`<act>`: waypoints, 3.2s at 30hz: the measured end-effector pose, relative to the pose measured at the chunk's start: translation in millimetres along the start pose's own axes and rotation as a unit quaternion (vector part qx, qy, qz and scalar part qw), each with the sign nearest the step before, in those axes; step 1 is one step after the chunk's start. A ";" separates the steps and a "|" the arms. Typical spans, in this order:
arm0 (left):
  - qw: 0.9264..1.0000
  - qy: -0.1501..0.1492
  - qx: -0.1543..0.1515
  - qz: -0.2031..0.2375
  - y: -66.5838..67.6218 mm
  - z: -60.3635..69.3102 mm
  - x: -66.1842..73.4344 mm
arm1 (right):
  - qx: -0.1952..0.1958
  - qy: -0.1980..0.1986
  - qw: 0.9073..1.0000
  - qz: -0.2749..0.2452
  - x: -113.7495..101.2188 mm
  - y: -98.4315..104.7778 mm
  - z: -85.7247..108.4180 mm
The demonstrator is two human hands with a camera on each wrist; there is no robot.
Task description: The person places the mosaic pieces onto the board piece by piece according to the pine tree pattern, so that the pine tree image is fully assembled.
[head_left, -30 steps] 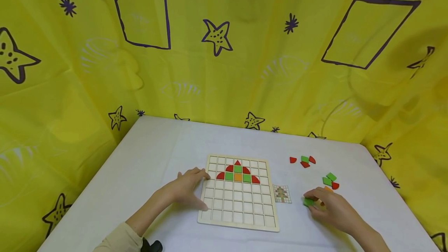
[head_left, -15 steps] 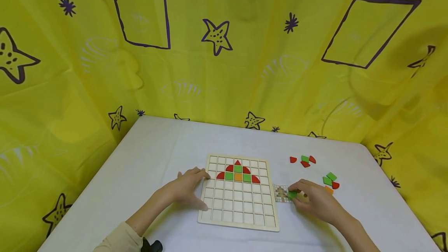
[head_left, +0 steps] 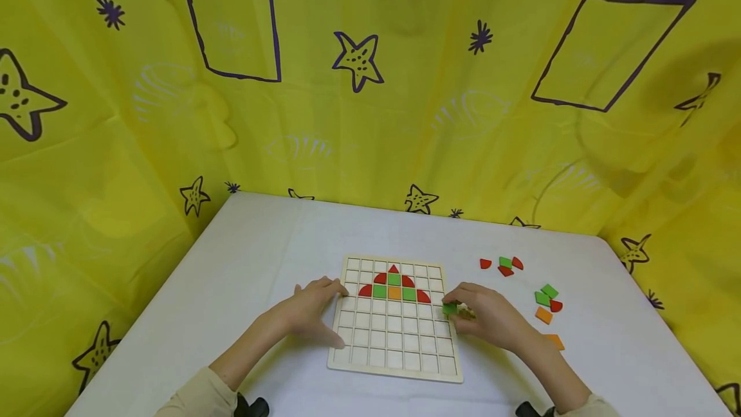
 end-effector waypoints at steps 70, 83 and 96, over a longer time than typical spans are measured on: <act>1.000 0.005 0.001 -0.001 -1.3 -1.3 -0.8 | 0.026 -0.003 0.999 0.031 -4.4 -8.1 11.7; 1.000 0.009 0.000 -0.007 -1.2 -1.1 0.0 | 0.030 -0.056 0.997 0.050 24.9 3.7 47.5; 1.000 0.000 0.005 -0.011 -1.8 -0.2 -1.0 | 0.036 -0.157 0.987 0.015 58.3 15.4 80.2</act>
Point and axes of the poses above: each hand's wrist, its own z-axis away from the middle knuckle, its own y-axis out of the back of the hand, x = y × z, the point moved 7 cm from there along -z, towards the middle knuckle, and after that the axes turned 8 degrees about -x, right-handed, at the moved point
